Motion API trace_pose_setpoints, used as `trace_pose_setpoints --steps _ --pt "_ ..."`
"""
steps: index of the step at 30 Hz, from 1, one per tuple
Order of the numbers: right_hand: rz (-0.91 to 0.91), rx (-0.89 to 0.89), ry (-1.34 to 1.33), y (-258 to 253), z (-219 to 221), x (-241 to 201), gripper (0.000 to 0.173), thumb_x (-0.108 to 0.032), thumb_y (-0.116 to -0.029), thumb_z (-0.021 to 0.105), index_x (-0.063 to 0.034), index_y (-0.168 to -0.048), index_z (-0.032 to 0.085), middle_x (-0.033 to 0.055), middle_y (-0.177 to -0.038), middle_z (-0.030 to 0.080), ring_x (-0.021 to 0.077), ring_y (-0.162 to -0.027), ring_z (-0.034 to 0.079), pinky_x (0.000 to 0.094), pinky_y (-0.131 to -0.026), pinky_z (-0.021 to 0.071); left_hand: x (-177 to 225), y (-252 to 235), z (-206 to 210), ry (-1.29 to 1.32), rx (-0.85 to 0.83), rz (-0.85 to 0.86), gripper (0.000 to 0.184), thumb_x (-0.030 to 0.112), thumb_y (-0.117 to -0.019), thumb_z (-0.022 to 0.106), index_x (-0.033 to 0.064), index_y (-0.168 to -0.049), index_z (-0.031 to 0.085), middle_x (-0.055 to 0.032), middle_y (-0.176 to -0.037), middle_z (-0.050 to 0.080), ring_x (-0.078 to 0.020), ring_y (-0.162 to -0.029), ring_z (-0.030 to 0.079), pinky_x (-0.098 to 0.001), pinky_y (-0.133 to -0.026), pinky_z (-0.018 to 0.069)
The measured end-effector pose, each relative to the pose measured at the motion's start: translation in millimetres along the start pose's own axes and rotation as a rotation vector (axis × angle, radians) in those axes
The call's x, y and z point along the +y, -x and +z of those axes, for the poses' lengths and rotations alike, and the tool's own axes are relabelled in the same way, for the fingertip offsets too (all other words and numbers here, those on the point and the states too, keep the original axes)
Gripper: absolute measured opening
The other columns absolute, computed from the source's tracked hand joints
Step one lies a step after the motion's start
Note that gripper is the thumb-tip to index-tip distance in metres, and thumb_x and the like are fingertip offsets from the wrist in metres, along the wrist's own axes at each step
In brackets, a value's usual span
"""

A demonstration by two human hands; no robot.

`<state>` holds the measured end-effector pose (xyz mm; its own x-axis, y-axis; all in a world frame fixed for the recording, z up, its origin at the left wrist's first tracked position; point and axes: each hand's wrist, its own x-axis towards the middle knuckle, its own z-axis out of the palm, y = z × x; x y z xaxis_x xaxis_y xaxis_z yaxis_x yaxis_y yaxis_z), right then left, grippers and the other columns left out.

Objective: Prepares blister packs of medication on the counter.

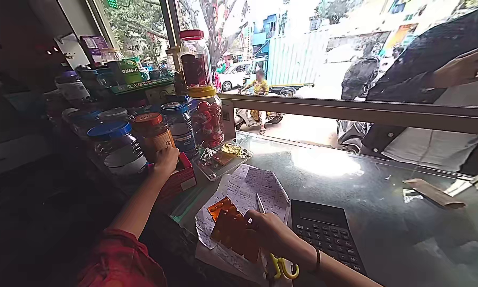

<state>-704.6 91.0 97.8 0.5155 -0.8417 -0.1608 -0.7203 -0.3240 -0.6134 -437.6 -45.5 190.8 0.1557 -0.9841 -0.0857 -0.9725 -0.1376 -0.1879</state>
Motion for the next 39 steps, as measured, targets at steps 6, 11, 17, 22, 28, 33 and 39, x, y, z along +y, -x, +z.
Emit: trace_pose_setpoints --steps 6,11,17,22,28,33,39 --pt "0.015 -0.003 -0.019 0.8 -2.5 -1.8 0.027 -0.016 -0.1021 0.058 0.0018 -0.122 0.062 0.0146 -0.085 0.067 0.026 -0.076 0.064 0.0445 -0.074 0.05 -11.2 13.3 -6.9 0.213 0.192 0.006 0.026 0.008 -0.1034 0.056 -0.0051 -0.123 0.067 -0.032 -0.129 0.061 -0.0487 -0.128 0.054 -0.0635 -0.106 0.0375" --pt "-0.033 0.061 -0.105 -0.4 0.9 2.6 0.025 -0.011 -0.0989 0.062 0.0027 -0.119 0.064 0.0114 -0.084 0.069 0.0188 -0.073 0.065 0.0373 -0.073 0.0514 -48.4 -11.4 23.2 0.723 0.583 0.076 0.016 0.016 -0.0938 0.074 0.0033 -0.101 0.077 -0.0192 -0.095 0.074 -0.0356 -0.091 0.07 -0.0588 -0.088 0.0507" --pt "-0.112 0.264 -0.193 -3.5 6.1 3.8 0.024 -0.014 -0.098 0.064 0.0009 -0.118 0.065 0.0051 -0.08 0.068 0.0088 -0.067 0.062 0.0259 -0.065 0.0503 -37.0 17.6 37.6 1.336 0.636 0.185 0.012 0.008 -0.0902 0.076 0.0004 -0.098 0.071 0.0001 -0.064 0.063 0.0017 -0.045 0.049 -0.0149 -0.045 0.0422" --pt "-0.317 0.723 0.147 1.0 19.5 -10.4 0.033 -0.014 -0.0929 0.066 0.0003 -0.123 0.07 0.0187 -0.11 0.073 0.0361 -0.1 0.071 0.0507 -0.086 0.056 -10.2 67.6 65.5 1.416 0.459 0.463 0.005 0.003 -0.0913 0.068 0.0002 -0.094 0.071 -0.0006 -0.088 0.068 0.0023 -0.06 0.055 -0.0136 -0.053 0.0456" --pt "-0.63 0.779 -0.097 6.6 25.8 -20.9 0.031 -0.016 -0.0966 0.064 -0.003 -0.124 0.071 0.0109 -0.111 0.075 0.0125 -0.101 0.071 0.022 -0.089 0.0562 30.6 116.6 107.1 1.421 0.373 1.006 0.021 0.027 -0.0876 0.077 0.0075 -0.083 0.074 0.0022 -0.096 0.068 0.0081 -0.079 0.061 -0.0074 -0.061 0.0497" --pt "-0.618 0.891 -0.106 12.6 28.1 -22.4 0.011 -0.022 -0.0868 0.074 -0.0162 -0.093 0.082 -0.0023 -0.09 0.079 0.0065 -0.087 0.071 0.0266 -0.087 0.0497 46.2 131.3 119.1 1.465 0.463 1.044 0.019 0.027 -0.088 0.078 0.0109 -0.084 0.069 0.0044 -0.093 0.065 0.0087 -0.078 0.06 -0.0066 -0.062 0.0504" --pt "-0.701 0.829 -0.098 10.1 20.0 -14.7 0.008 -0.019 -0.0846 0.076 -0.0125 -0.087 0.08 0.0005 -0.078 0.075 0.0086 -0.074 0.068 0.0263 -0.078 0.0489 46.4 134.0 125.6 1.599 0.27 1.013 0.013 0.027 -0.091 0.074 0.0141 -0.086 0.072 0.0084 -0.096 0.066 0.0074 -0.081 0.062 -0.009 -0.065 0.0533"
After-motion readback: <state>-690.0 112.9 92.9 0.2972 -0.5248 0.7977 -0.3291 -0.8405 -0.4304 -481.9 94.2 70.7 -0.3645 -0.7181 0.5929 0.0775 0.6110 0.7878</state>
